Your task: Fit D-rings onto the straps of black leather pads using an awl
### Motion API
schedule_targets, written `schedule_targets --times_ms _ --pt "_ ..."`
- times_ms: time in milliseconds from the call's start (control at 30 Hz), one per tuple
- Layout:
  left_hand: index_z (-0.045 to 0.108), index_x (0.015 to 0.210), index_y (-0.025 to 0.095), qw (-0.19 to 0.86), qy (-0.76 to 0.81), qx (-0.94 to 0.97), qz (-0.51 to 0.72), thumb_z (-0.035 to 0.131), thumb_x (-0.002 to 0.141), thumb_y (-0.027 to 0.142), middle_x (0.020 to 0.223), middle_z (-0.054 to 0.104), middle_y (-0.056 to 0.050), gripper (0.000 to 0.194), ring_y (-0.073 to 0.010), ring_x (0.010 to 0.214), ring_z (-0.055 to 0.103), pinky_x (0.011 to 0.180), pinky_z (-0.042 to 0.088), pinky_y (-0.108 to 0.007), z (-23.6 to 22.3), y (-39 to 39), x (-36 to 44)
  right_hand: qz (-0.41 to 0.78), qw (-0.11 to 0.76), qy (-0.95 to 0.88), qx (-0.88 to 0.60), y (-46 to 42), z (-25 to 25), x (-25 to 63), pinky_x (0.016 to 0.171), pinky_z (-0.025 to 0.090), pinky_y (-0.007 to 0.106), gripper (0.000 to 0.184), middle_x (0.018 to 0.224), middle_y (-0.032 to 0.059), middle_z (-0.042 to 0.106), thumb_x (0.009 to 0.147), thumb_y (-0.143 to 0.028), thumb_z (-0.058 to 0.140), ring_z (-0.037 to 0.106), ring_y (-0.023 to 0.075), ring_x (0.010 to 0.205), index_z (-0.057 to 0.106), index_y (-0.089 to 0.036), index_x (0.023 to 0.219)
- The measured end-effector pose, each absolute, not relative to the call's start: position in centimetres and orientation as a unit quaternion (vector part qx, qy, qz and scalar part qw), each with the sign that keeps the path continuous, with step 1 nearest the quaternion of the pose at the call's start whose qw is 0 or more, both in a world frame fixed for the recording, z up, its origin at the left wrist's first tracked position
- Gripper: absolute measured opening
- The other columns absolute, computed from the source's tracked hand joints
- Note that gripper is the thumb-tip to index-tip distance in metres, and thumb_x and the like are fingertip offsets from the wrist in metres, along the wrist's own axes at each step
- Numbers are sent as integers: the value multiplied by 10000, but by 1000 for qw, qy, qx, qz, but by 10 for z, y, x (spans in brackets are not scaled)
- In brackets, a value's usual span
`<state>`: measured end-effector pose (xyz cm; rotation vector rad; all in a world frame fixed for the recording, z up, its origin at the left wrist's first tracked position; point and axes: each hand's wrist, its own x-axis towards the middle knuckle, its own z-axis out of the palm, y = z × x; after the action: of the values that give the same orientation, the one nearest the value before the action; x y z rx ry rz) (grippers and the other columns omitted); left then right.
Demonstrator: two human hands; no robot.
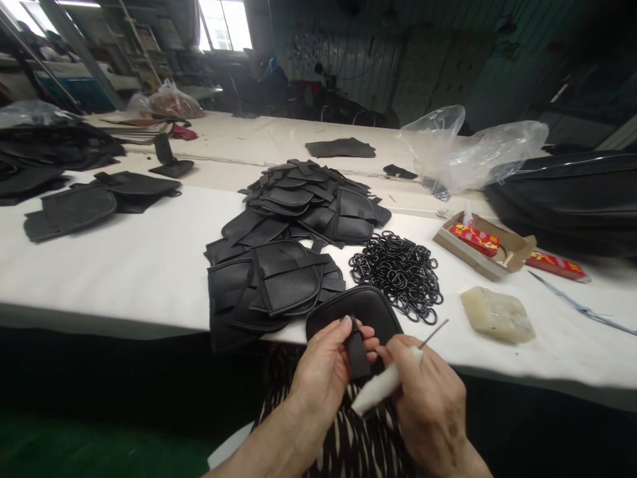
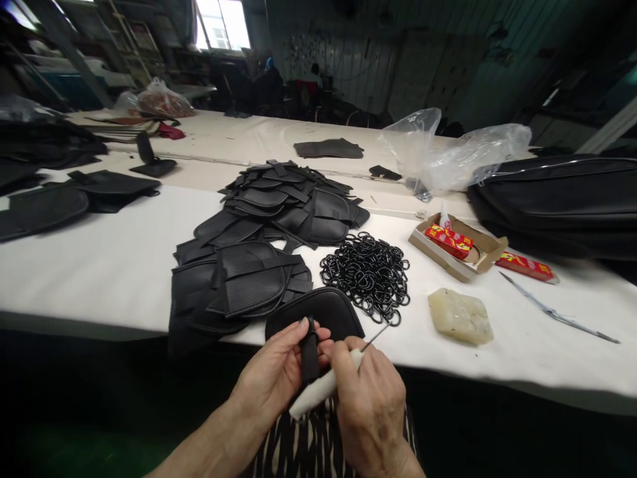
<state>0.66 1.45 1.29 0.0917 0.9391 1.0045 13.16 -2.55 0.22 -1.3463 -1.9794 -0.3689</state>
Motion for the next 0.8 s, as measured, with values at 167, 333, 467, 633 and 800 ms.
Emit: schedule_targets --times_ms 167,333,467,633,800 --pt "654 742 74 773 449 65 443 558 836 151 693 707 -116 154 -181 599 666 581 540 -282 16 17 4 -37 420 -800 -428 -28 8 139 616 529 282 199 850 113 693 863 -41 429 663 193 725 561 -169 940" --pt "675 690 79 778 428 65 454 602 785 120 648 705 -97 126 -156 610 654 627 520 -243 14 16 6 -61 395 -841 -364 -21 12 133 727 570 353 246 954 149 712 856 -19 375 664 241 925 572 -167 864" --pt "697 709 83 781 431 96 441 633 752 152 642 698 -88 104 -155 617 641 620 506 -240 10 10 7 -13 446 -818 -363 -19 3 133 733 578 343 233 873 120 712 834 14 411 674 212 860 555 -169 837" --pt "719 709 110 770 419 160 454 704 688 204 646 681 -40 98 -131 620 611 618 486 -222 14 8 12 152 531 -703 -448 -23 -8 132 676 558 298 194 854 61 662 839 -20 474 647 172 790 516 -207 806" --pt "705 656 102 785 430 107 433 699 658 150 627 671 -38 48 -130 567 592 574 484 -245 12 12 15 156 512 -697 -477 -24 -8 130 640 528 256 183 834 41 630 849 -35 485 625 150 745 520 -205 789"
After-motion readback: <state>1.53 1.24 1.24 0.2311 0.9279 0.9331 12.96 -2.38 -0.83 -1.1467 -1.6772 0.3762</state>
